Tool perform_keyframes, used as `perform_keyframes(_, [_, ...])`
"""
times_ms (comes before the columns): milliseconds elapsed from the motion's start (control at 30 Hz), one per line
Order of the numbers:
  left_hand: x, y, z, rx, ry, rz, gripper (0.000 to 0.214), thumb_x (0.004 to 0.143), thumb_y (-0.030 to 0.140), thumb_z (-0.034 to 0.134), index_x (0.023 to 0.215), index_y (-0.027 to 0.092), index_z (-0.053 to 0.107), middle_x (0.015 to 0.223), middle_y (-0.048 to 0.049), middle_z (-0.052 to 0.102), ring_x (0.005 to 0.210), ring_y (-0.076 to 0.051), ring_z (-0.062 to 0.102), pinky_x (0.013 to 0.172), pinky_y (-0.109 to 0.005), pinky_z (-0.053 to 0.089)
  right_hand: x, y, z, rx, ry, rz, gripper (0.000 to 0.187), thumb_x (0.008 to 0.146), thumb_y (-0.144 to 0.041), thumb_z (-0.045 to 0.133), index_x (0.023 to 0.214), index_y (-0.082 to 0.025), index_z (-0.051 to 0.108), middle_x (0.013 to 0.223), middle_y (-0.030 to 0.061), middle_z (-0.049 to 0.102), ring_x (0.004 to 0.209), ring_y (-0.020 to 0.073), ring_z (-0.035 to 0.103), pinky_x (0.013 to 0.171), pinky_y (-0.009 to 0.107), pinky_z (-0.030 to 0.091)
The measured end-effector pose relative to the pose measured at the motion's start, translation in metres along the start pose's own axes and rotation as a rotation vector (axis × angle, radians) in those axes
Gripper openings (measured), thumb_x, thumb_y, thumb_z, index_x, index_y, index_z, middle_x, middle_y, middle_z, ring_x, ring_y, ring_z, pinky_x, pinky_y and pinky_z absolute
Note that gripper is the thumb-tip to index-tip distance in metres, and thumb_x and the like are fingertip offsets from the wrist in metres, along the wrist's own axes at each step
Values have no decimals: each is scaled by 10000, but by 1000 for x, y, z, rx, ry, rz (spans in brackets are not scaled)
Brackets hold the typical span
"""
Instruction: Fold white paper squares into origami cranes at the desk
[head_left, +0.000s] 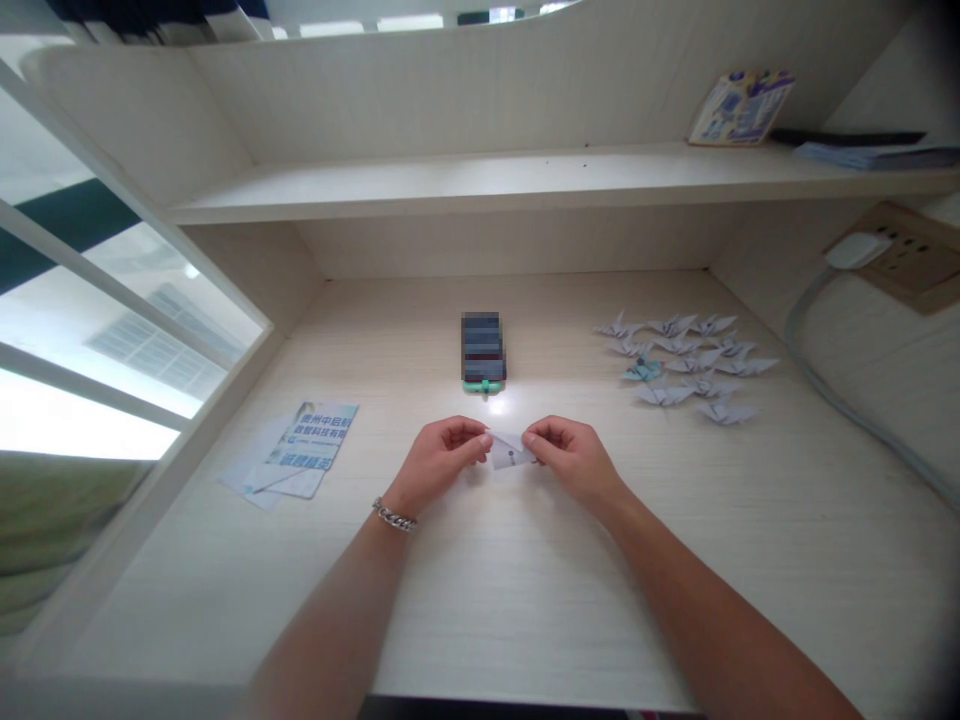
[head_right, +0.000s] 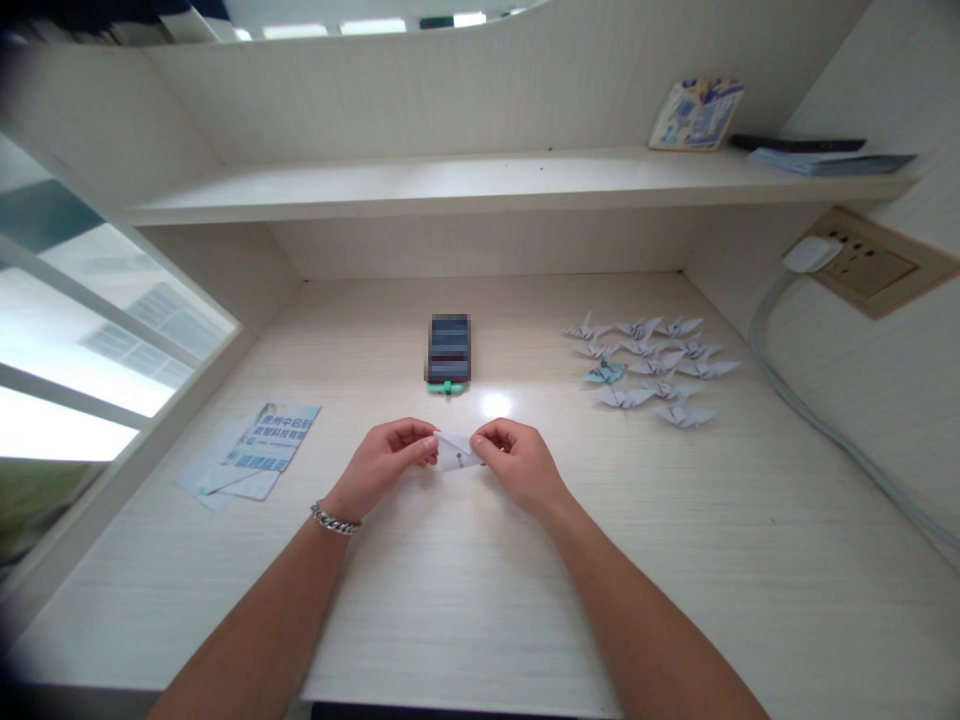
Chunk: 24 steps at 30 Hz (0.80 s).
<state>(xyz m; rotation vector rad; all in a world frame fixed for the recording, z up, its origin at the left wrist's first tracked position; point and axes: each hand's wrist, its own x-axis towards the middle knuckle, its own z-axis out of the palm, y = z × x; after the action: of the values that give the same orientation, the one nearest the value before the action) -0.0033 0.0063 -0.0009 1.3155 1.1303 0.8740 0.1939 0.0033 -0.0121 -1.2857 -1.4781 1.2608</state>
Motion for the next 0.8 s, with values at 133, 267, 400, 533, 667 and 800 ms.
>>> perform_keyframes(133, [1,-4,12,-15,89,30,250,735,363,591,773,118,621,674,-35,598,606,-115,529,563,-227,423,-3,-2,5,-64,-42,-3,168,745,-299,541,737,-155,626,651,10,596,614,133,524,570,244,394])
perform_keyframes(267, [-1,-7,19,33,68,67,241,743,362,583,768,126,622,701,-39,603,627,-116,529,580,-227,423,-5,-4,7,-108,-118,-4,158,749,-278,522,736,-157,623,681,13,614,626,134,530,570,239,396])
perform_keyframes(400, [-2,-9,25,83,12,65,230,745,358,575,748,134,626,684,-34,604,615,-118,527,575,-227,422,-5,-4,9,-158,-112,2,140,728,-251,515,662,-161,600,609,-11,572,575,119,490,521,224,362])
perform_keyframes(533, [1,-10,19,71,92,52,225,735,352,581,731,130,614,666,-24,586,602,-112,516,560,-219,412,-4,-1,9,-155,-121,45,94,674,-194,517,614,-163,582,568,-20,562,553,116,484,521,223,360])
perform_keyframes(667, [5,-10,3,39,197,48,216,725,340,597,713,125,595,639,-9,554,581,-98,485,532,-204,385,-2,3,7,-100,-150,62,80,653,-172,517,592,-165,568,558,-17,561,562,123,504,542,231,380])
perform_keyframes(800, [5,-7,-5,4,218,29,210,718,330,611,725,120,601,642,-11,557,573,-93,478,523,-200,379,-1,1,6,-22,-98,71,116,704,-244,528,643,-162,582,591,-7,572,566,123,519,564,243,403])
